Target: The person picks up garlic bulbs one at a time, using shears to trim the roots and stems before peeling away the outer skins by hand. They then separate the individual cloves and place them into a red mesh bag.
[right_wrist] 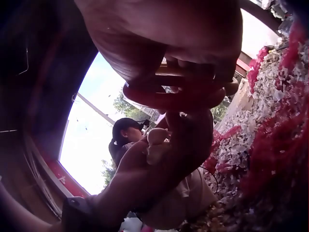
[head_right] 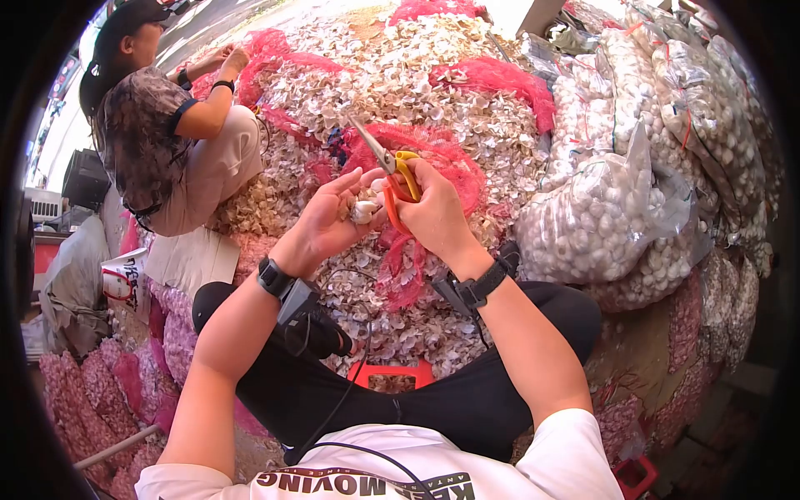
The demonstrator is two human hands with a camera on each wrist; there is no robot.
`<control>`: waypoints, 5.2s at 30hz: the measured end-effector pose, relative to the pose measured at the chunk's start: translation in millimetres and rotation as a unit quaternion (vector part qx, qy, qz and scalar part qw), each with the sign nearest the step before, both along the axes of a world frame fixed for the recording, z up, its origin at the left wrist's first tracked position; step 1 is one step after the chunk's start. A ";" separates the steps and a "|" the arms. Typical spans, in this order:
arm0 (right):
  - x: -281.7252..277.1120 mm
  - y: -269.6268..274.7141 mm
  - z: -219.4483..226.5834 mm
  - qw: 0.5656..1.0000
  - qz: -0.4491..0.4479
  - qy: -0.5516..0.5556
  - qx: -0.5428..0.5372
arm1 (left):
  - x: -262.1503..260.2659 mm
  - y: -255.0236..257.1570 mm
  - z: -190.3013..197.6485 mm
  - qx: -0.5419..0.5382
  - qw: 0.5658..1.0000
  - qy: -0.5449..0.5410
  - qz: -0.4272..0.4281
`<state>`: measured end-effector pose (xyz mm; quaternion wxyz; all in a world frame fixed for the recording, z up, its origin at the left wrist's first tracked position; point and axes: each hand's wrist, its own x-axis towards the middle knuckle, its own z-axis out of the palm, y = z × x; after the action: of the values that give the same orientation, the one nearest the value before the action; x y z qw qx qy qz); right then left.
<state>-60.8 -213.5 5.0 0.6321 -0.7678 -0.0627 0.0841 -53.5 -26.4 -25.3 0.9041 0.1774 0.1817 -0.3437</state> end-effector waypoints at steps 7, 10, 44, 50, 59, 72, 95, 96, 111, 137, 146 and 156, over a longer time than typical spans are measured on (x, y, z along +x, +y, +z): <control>-20.6 15.1 -13.6 0.999 0.021 -0.014 -0.039 | 1.2 -8.1 -12.2 0.010 0.999 0.002 0.054; -12.5 12.8 -16.4 0.999 0.003 0.031 0.017 | 3.1 -1.7 -22.9 -0.030 0.999 -0.023 0.022; -0.8 -2.8 7.5 0.983 -0.052 -0.031 -0.176 | 6.3 6.9 21.0 0.208 0.959 -0.180 0.071; -4.0 -0.5 -8.5 0.972 -0.036 -0.043 -0.230 | 15.1 17.5 24.3 0.258 0.938 -0.198 0.119; -5.7 -0.7 -5.8 0.952 -0.010 -0.018 -0.307 | 13.1 14.3 13.7 0.321 0.908 -0.228 0.145; -13.6 7.5 -6.7 0.927 -0.008 -0.057 -0.370 | 18.7 20.3 6.8 0.364 0.899 -0.214 0.118; 7.1 -3.7 -19.6 0.988 -0.039 0.083 0.122 | 0.2 0.3 -2.4 0.238 0.954 -0.176 -0.055; 6.5 -4.0 -14.0 0.979 -0.037 0.120 0.158 | -0.1 -0.7 1.0 0.232 0.955 -0.177 -0.050; 4.5 -6.7 -10.7 0.971 -0.059 0.124 0.197 | -2.1 -4.0 9.6 0.181 0.962 -0.196 -0.053; 32.2 -269.7 58.8 0.725 -0.581 -0.223 0.293 | 5.5 17.9 3.5 0.225 0.964 -0.140 0.036; 21.8 -75.4 28.4 0.968 -0.168 -0.003 0.185 | -1.2 8.0 4.9 0.178 0.966 -0.187 -0.014; 4.3 -3.7 1.8 0.993 -0.015 0.054 0.102 | -4.4 4.7 10.7 0.215 0.950 -0.222 -0.039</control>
<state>-56.5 -217.2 6.7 0.7110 -0.6943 -0.0257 0.1088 -57.9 -21.7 -14.5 0.8476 0.4467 0.0391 -0.2836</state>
